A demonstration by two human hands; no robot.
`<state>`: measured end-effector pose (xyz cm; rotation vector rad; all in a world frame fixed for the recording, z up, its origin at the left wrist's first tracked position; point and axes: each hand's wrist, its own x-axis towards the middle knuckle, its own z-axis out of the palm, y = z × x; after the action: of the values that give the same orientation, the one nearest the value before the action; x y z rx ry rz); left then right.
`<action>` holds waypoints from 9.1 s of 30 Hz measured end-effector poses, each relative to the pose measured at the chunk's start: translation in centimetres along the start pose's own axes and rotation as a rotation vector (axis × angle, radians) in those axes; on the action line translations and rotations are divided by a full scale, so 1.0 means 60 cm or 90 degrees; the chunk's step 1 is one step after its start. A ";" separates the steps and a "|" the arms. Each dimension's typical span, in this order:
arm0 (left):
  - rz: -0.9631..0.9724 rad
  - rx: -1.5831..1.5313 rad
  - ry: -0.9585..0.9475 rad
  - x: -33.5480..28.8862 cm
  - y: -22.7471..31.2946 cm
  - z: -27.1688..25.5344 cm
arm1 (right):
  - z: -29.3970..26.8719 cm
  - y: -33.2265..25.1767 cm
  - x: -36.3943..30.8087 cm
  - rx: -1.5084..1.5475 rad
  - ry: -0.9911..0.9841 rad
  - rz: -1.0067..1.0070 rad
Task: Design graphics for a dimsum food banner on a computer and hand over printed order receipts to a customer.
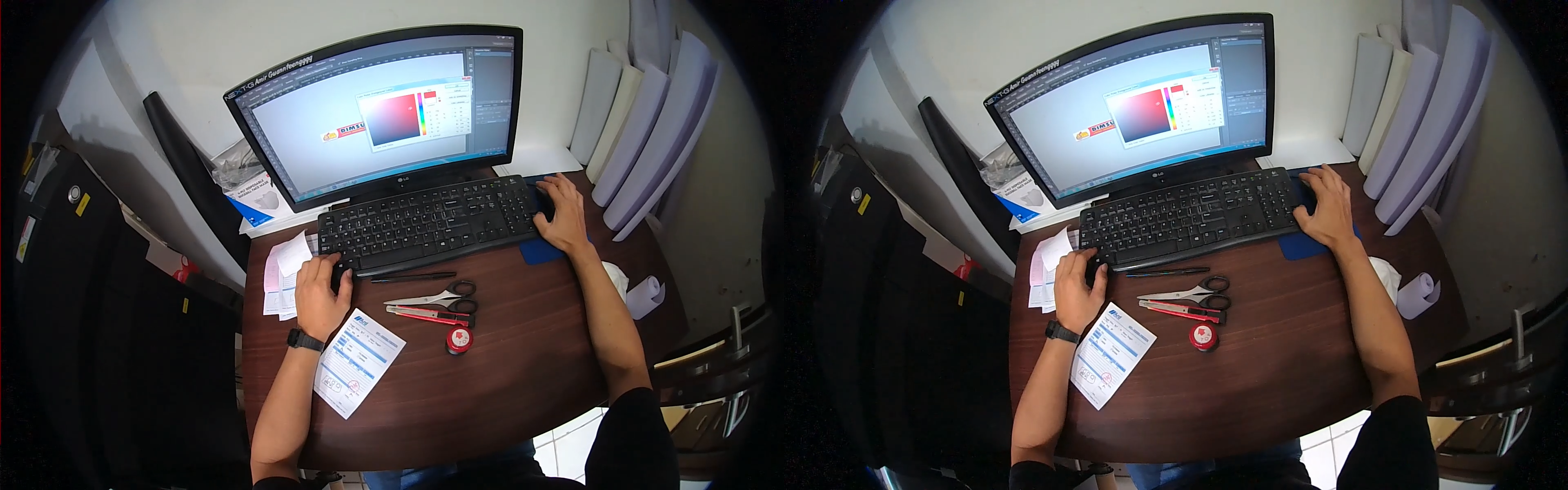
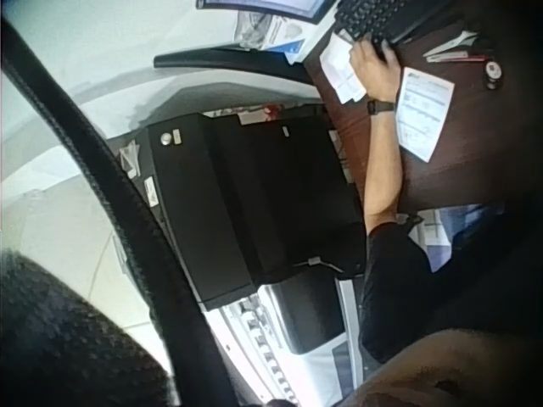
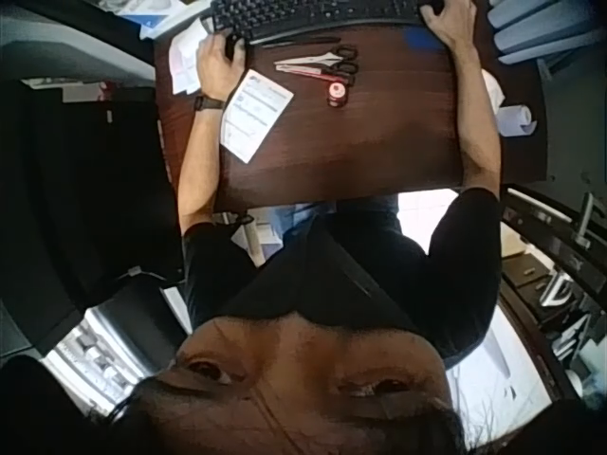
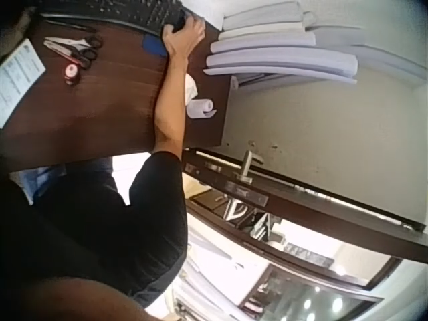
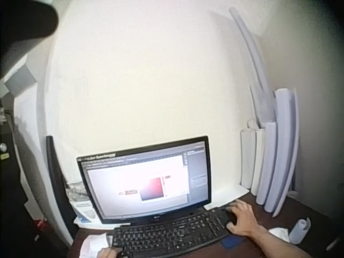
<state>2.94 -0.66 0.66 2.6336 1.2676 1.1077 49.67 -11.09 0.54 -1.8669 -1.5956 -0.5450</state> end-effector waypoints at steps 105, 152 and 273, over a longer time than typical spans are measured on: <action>0.038 0.002 0.062 -0.017 -0.035 0.014 | -0.450 -0.580 -0.162 0.969 0.155 -0.559; 0.050 -0.029 0.045 -0.012 -0.012 0.013 | -0.028 -0.051 0.008 0.050 0.129 0.097; 0.006 -0.038 0.012 -0.008 -0.006 -0.005 | 0.043 0.032 0.008 0.095 0.029 0.115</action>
<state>2.31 -0.83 0.48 2.5947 1.2064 1.1568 51.41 -9.16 -1.37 -1.8491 -1.3827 -0.3761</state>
